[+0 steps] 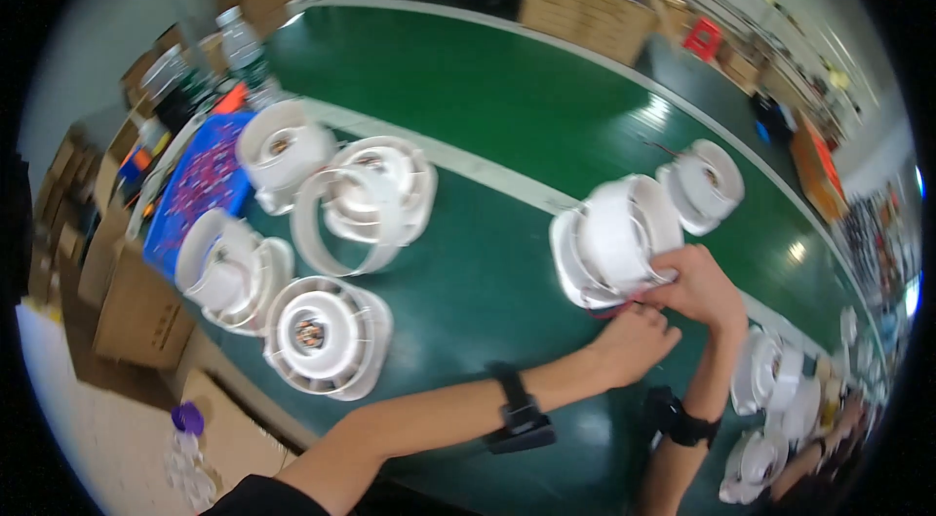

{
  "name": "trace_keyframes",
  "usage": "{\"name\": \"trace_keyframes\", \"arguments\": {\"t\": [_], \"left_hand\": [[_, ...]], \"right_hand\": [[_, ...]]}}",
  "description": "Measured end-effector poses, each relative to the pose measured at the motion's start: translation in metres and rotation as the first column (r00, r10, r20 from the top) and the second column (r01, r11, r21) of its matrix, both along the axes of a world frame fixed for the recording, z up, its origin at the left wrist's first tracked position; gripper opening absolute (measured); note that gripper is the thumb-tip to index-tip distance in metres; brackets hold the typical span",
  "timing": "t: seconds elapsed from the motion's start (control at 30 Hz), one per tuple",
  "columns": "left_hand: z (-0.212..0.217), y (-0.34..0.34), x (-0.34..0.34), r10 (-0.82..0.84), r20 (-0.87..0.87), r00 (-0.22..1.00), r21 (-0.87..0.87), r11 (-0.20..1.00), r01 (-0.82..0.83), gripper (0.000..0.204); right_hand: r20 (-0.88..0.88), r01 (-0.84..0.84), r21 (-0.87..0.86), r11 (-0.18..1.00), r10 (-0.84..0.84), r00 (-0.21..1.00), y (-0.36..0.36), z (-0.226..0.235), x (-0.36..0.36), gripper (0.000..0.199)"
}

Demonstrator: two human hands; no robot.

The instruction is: Assembling plastic ventilation fan components on a production line.

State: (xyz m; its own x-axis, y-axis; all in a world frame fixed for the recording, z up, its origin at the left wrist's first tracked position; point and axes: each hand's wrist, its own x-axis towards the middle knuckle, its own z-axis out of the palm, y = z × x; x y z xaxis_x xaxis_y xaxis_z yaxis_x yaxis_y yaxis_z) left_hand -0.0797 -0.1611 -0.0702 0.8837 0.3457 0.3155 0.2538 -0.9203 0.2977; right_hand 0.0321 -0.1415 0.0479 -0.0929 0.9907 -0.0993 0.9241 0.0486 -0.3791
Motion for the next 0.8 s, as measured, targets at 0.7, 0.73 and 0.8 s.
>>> {"name": "trace_keyframes", "arguments": {"t": [0.7,0.73,0.8], "left_hand": [[0.212,0.080,-0.102,0.129,0.589,0.797,-0.500,0.834,0.234,0.027],[0.213,0.084,-0.094,0.098,0.591,0.800,-0.468,0.850,0.242,0.029],[0.213,0.086,-0.074,0.105,0.613,0.783,-0.475,0.841,0.259,0.031]], "right_hand": [[-0.415,-0.046,0.017,0.999,0.049,0.909,-0.053,0.072,0.012,0.034],[-0.552,-0.040,0.025,0.999,0.047,0.832,-0.061,0.075,0.014,0.033],[-0.676,-0.064,0.030,0.998,0.067,0.734,-0.070,0.076,0.026,0.033]]}}
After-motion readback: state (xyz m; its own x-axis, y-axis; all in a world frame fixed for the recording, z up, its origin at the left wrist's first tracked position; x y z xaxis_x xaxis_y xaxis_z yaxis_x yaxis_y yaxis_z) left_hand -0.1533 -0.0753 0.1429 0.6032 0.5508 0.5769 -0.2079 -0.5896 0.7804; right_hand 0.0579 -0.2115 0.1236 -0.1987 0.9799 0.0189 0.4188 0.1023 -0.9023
